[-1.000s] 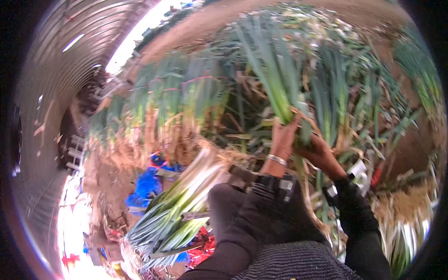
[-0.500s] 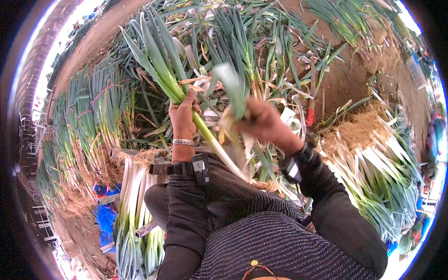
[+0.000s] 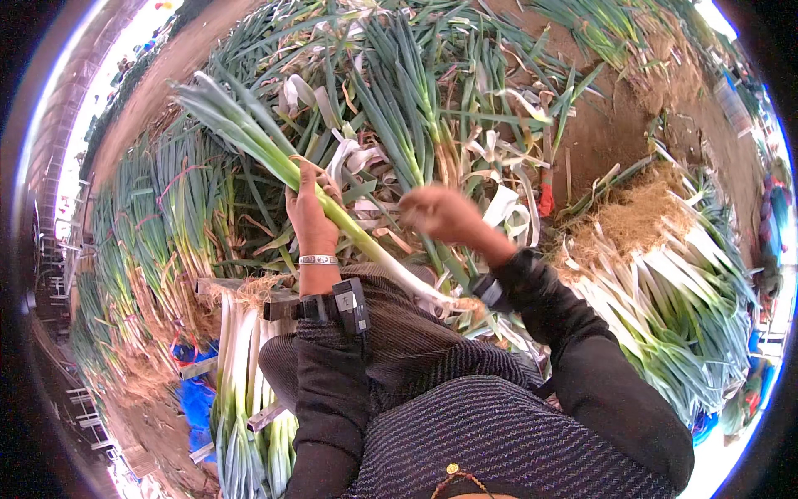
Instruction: Trimming the roots and peeling the outer layers of harvested leeks to prepare them for packing.
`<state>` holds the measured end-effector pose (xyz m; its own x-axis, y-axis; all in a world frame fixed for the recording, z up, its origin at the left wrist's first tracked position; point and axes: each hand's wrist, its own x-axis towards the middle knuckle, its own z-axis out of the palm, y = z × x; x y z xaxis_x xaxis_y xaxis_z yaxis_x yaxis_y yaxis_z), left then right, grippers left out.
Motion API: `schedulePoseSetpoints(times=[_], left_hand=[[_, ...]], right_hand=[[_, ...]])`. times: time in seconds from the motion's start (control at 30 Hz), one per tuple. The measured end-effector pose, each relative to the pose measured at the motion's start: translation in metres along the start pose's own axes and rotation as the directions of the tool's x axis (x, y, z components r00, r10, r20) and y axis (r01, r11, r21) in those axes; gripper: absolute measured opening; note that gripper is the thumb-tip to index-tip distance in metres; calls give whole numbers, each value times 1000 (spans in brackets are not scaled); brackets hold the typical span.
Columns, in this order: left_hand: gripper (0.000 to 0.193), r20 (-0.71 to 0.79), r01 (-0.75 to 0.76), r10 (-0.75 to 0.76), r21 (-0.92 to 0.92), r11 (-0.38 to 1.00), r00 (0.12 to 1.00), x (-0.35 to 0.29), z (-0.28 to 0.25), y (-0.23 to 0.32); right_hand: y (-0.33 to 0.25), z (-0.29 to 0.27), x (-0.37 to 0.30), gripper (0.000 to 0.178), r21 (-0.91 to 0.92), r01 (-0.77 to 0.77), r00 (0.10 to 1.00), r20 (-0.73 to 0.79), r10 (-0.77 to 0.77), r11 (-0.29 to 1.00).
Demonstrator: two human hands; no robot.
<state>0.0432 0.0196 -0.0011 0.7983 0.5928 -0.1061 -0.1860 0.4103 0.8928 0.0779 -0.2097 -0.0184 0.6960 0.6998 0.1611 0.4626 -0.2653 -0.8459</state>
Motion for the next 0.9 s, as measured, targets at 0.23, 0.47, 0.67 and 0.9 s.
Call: schedulePoseSetpoints(times=[0.23, 0.47, 0.67, 0.9], left_hand=[[28, -116, 96, -131, -266, 959, 985, 4, -10, 2], [30, -170, 85, -126, -229, 970, 977, 4, 5, 3], [68, -72, -50, 53, 55, 997, 996, 8, -31, -18], [34, -53, 82, -95, -219, 972, 994, -5, -5, -9]], right_hand=[[-37, 59, -17, 30, -226, -13, 986, -167, -26, 974], [-16, 54, -6, 24, -250, -63, 958, -287, -12, 966], [20, 90, -6, 18, -299, -72, 986, -167, 22, 952], [-6, 76, -14, 31, -256, -75, 958, -286, -2, 964]])
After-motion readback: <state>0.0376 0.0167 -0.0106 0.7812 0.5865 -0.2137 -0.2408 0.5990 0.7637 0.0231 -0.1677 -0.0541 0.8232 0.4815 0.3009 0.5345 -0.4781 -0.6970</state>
